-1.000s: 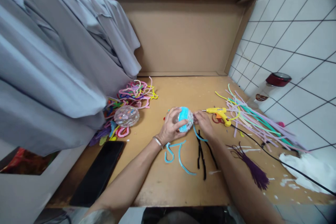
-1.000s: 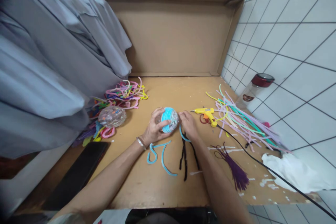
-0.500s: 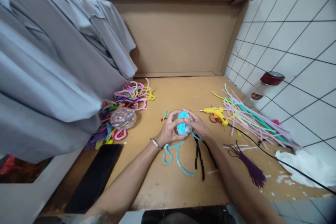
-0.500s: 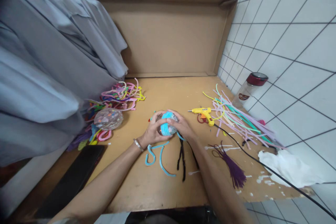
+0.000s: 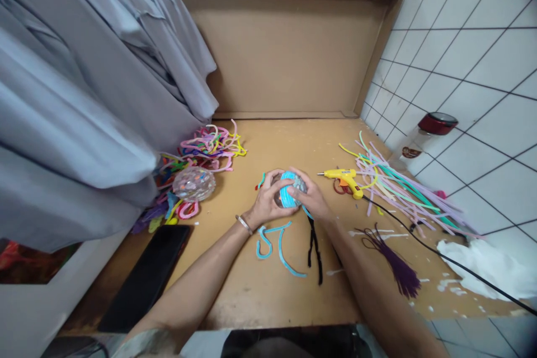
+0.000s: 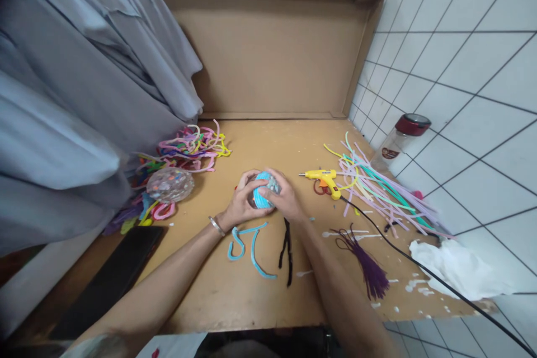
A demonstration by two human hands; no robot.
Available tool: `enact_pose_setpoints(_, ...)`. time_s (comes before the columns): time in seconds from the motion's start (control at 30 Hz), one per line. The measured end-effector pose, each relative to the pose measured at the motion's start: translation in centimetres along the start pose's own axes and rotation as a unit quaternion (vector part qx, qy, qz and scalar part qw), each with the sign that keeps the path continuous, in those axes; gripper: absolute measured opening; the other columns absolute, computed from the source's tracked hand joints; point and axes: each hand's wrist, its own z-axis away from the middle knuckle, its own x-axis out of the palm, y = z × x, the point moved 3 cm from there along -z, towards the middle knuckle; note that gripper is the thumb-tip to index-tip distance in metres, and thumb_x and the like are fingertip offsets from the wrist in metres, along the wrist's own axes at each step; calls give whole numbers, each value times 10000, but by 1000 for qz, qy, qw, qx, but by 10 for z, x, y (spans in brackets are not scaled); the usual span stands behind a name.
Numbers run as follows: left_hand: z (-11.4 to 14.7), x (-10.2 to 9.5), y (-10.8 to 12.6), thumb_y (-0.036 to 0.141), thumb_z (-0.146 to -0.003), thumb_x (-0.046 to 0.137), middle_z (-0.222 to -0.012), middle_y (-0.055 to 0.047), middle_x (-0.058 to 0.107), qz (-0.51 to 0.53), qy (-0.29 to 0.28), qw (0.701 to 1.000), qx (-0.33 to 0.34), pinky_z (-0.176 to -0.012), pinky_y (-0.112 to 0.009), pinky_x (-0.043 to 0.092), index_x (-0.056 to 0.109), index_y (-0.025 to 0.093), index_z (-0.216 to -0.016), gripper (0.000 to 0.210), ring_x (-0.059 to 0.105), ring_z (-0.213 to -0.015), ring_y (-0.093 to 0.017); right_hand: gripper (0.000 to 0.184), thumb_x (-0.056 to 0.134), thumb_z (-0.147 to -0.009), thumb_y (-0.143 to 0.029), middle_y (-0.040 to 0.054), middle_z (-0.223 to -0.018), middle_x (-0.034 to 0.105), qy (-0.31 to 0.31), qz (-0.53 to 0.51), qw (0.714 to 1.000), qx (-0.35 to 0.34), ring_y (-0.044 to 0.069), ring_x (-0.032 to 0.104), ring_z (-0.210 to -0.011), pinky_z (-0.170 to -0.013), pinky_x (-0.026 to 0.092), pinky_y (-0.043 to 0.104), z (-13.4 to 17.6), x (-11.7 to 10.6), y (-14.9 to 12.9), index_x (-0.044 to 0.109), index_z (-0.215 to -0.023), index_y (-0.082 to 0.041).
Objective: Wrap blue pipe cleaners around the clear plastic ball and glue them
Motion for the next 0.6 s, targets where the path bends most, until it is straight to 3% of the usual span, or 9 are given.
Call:
enact_pose_setpoints(0.07,2,0,1,357,-703,859,-1367,-143,429,-10,-6,1000,16,-1066,-526,498,586,235,-1296,664,515,-1281,-313,954,858,-631,-589,107,-1551,461,13,-31,999,42,322,415,-1454,-1210,346,495,1,-3,6,502,-1456,-271)
enact_pose_setpoints(0.13,4,1,1,361,-718,852,-1386,-152,416,-28,-18,999,39,-1057,-525,504,580,238,-1308,662,503,-1297,-323,1058,899,-576,-558,121,-1549,453,2,-51,996,78,325,421,-1448,-1194,369,494,1,-5,10,444,-1482,-259)
enact_pose_setpoints(0.3,8,1,1,345,-731,831,-1438,-146,395,-90,-43,991,84,-1042,-525,518,602,255,-1274,595,477,-1335,-348,903,939,-542,-426,76,-1240,663,-93,-93,988,80,257,635,-1155,-1044,505,432,1,-3,8,532,-1328,-250)
enact_pose_setpoints(0.47,8,3,-1,355,-716,838,-1461,-141,375,-87,-46,993,70,-1048,-523,511,620,260,-1265,599,485,-1338,-348,843,952,-503,-350,38,-1149,687,-67,-78,992,72,217,652,-1031,-946,537,375,1,-5,3,576,-1254,-267)
enact_pose_setpoints(0.6,6,6,-1,335,-696,851,-1456,-148,361,-66,-28,996,56,-1062,-521,496,622,254,-1259,613,490,-1329,-337,766,928,-546,-359,46,-1185,687,-55,-55,995,59,232,650,-1071,-974,527,400,1,-4,-3,621,-1241,-267)
